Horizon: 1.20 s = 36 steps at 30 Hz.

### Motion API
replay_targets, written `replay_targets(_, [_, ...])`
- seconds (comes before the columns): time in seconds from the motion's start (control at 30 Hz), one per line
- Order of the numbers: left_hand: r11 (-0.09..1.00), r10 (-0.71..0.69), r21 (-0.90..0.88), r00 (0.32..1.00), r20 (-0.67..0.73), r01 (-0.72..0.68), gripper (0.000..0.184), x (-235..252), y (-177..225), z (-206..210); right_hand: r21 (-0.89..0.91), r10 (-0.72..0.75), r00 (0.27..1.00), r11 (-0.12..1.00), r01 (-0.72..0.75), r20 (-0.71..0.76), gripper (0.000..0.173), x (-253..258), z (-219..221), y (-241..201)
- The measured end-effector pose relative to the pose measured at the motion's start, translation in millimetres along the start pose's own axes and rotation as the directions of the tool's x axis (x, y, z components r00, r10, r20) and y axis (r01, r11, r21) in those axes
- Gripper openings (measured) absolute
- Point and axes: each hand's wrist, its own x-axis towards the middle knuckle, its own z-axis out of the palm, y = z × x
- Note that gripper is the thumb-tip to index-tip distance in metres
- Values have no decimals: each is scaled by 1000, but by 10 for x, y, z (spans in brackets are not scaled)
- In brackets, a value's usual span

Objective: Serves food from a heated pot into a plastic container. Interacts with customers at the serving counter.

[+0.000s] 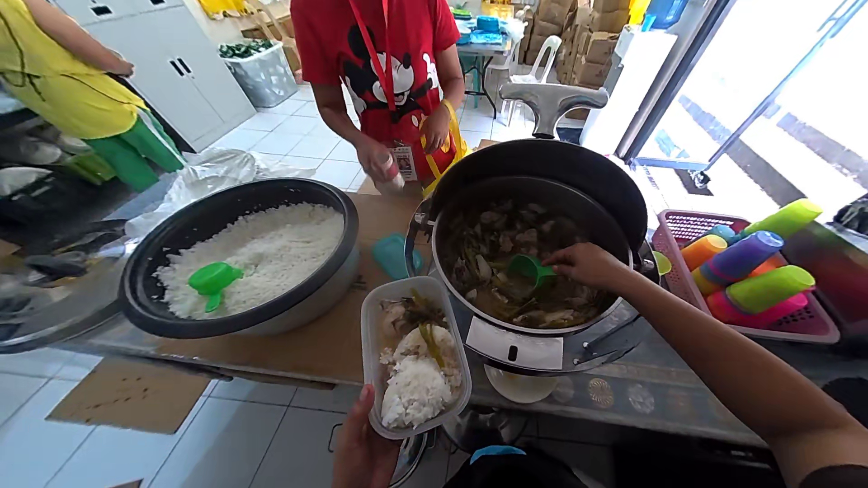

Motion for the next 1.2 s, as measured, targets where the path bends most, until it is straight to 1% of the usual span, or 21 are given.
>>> replay_targets(0.03, [1000, 1, -1, 1000, -2, -1, 68, -3, -4, -5, -61, -8, 1000, 998, 6, -24, 30, 54, 40, -26])
replay_targets(0.07, [1000, -1, -1, 1000, -5, 1, 70, -6, -5, -10, -81, -12, 999, 997, 9, -34, 31, 111, 91, -61])
replay_targets(0.1, [1000, -3, -1, 1000, -7, 3, 72, -6, -6, -17, -56, -22, 999, 998, 20, -40, 31, 166, 142, -99])
replay_targets(0.13, [1000, -3, -4, 1000, -9, 3, 72, -10, -4, -23, 7, -36, 999, 999, 37, -38, 31, 216, 183, -126])
replay_targets(0.2, [1000, 0, -7, 1000, -11, 0, 72, -20, 3, -28, 207, -34, 999, 978, 35, -5, 30, 245, 192, -158])
replay_targets(0.3, [1000, 8, -15, 1000, -9, -8, 74, -25, 21, -42, 479, 63, 994, 872, -97, 86, 29, 175, 89, -69])
replay_targets(0.37, [1000, 6, -17, 1000, -2, -6, 73, -18, 28, -58, 577, 107, 988, 803, -151, 108, 27, 90, 30, 63])
replay_targets(0.47, [1000, -1, 7, 1000, -3, 1, 59, -3, 30, -51, 658, 90, 992, 742, -124, 85, 24, 12, 21, 308])
replay_targets(0.53, [1000, -10, 18, 1000, -3, 10, 52, 14, 32, -29, 678, 72, 996, 730, -90, 55, 24, -57, 2, 366])
replay_targets(0.67, [999, -23, 33, 1000, 14, 23, 58, 52, 27, 27, 599, 38, 996, 800, 17, -79, 24, -202, -23, 303])
replay_targets(0.73, [999, -25, 43, 999, 22, 24, 52, 60, 22, 56, 541, 32, 991, 840, 42, -126, 24, -237, -26, 256])
replay_targets(0.83, [998, -44, 42, 998, 33, 43, 39, 36, 9, 109, 476, 34, 988, 878, 43, -153, 26, -263, -16, 232])
replay_targets(0.93, [999, -40, 33, 995, 92, 37, 34, 33, 4, 146, 417, 1, 986, 906, 71, -169, 30, -249, -23, 288])
replay_targets(1.03, [997, -54, 52, 992, 115, 48, 39, 30, 16, 175, 424, 22, 984, 904, 55, -176, 30, -216, -24, 289])
replay_targets(1.1, [997, -67, 55, 989, 128, 60, 43, 45, 21, 207, 466, 57, 982, 884, 34, -179, 28, -207, -36, 280])
replay_targets(1.2, [994, -82, 88, 984, 156, 69, 38, 62, 32, 292, 573, 76, 980, 818, 45, -185, 28, -276, -99, 215])
